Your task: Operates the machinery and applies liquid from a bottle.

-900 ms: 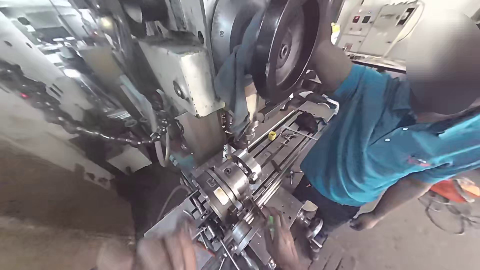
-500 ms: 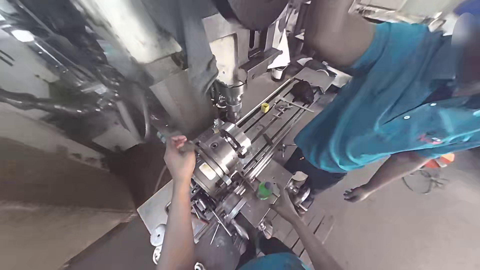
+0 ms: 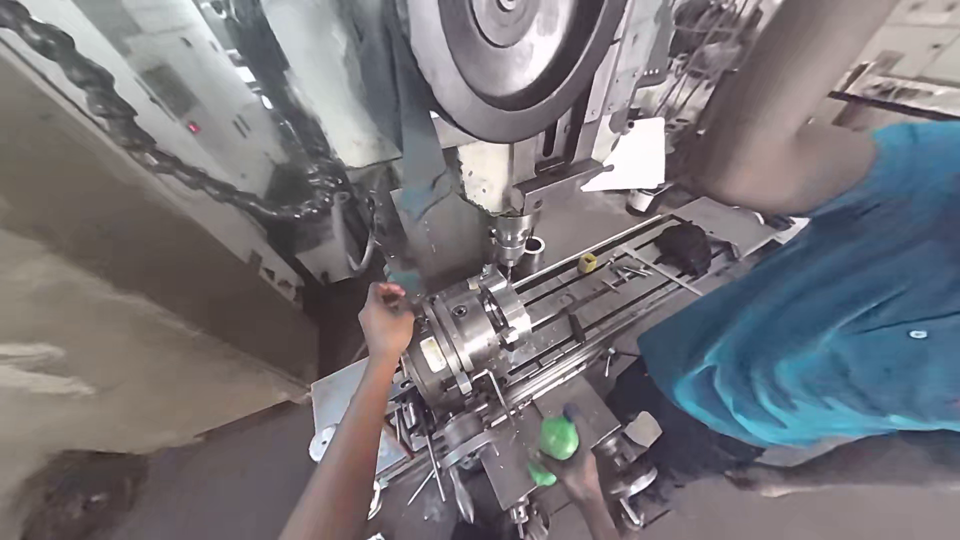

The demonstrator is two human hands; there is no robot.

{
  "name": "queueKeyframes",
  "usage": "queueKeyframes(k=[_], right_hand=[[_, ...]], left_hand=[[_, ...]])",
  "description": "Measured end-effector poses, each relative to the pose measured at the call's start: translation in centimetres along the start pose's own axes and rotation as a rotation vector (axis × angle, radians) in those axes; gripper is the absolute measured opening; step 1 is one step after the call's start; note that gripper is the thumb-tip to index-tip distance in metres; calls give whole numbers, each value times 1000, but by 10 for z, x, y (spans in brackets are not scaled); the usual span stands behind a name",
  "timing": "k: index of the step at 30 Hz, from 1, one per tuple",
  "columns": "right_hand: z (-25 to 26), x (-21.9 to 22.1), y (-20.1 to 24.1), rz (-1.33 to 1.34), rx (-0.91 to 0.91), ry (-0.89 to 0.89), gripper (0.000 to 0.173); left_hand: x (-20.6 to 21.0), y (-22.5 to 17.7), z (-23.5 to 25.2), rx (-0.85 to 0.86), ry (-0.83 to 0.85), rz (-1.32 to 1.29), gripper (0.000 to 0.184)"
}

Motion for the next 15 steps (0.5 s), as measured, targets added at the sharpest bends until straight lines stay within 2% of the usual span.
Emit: queueKeyframes(k=[3, 6, 11, 15], right_hand=[[-6, -36, 59, 4, -48, 84, 91], [-8, -51, 116, 134, 8, 238, 83], [-10, -21, 176, 553, 117, 384, 66], [2, 12, 206, 726, 212, 472, 71]], left_hand=[[-1, -2, 0, -10, -31, 18, 30], [1, -2, -19, 85, -152, 52, 23], [19, 9, -46, 298, -306, 39, 29], [19, 14, -44, 330, -320, -16, 32]])
Point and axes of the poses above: each hand's wrist, its own z-axis towards the middle knuckle, its own x-axis out of the palm, y = z × x, the point moved 2 cm from there along z, towards the middle knuckle, and after that the axes turned 6 degrees about z, right-handed, at the moved point
